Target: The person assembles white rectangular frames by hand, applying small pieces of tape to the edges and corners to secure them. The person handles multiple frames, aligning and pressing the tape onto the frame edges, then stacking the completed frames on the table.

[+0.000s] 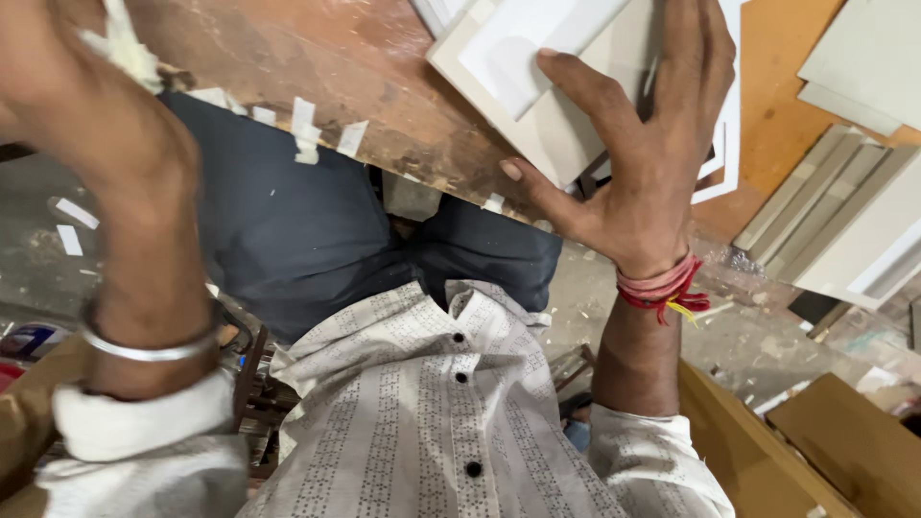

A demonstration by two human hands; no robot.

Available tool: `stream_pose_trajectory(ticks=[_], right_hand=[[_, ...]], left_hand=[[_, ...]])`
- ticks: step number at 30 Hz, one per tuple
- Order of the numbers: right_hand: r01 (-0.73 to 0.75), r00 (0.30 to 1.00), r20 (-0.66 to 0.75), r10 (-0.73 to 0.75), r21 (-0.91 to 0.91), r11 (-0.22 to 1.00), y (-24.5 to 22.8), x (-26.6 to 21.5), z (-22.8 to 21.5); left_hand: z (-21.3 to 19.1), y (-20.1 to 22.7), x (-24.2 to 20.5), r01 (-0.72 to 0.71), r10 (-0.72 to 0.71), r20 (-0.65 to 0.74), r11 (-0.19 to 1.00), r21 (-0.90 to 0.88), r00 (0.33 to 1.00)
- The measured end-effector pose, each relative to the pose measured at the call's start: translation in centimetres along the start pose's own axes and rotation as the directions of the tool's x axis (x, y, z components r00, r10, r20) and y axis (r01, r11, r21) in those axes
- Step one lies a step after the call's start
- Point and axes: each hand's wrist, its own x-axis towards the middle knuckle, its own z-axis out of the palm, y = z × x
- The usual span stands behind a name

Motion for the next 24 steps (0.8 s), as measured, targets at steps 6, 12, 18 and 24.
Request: stream_pose_trajectory(ticks=[6, 12, 18, 24], right_hand=[[-0.027, 1.0, 0.012, 0.027, 0.009, 1.0, -0.1, -0.2, -0.3], [-0.018, 1.0, -0.006, 0.018, 0.04, 0.999, -0.8, 0.1, -0.7], [-0.015, 1.0, -0.008, 0.015, 0.075, 0.997, -0.6, -0.2, -1.1], [0.01, 1.0, 0.011, -0.01, 0.038, 0.999, 0.3, -0.6, -0.7]], left_hand=[[5.5, 9.9, -8.3, -0.087, 0.181, 0.3, 0.949, -0.302, 0.937], [6.0, 16.0, -7.6, 0.066, 0.018, 0.677, 0.993, -0.098, 0.736], [7.0, 16.4, -7.4, 0.231, -0.056, 0.725, 0.962, -0.144, 0.686], [7.7, 15.7, -9.0, 0.438, -0.156, 0.747, 0.878, -0.196, 0.646]])
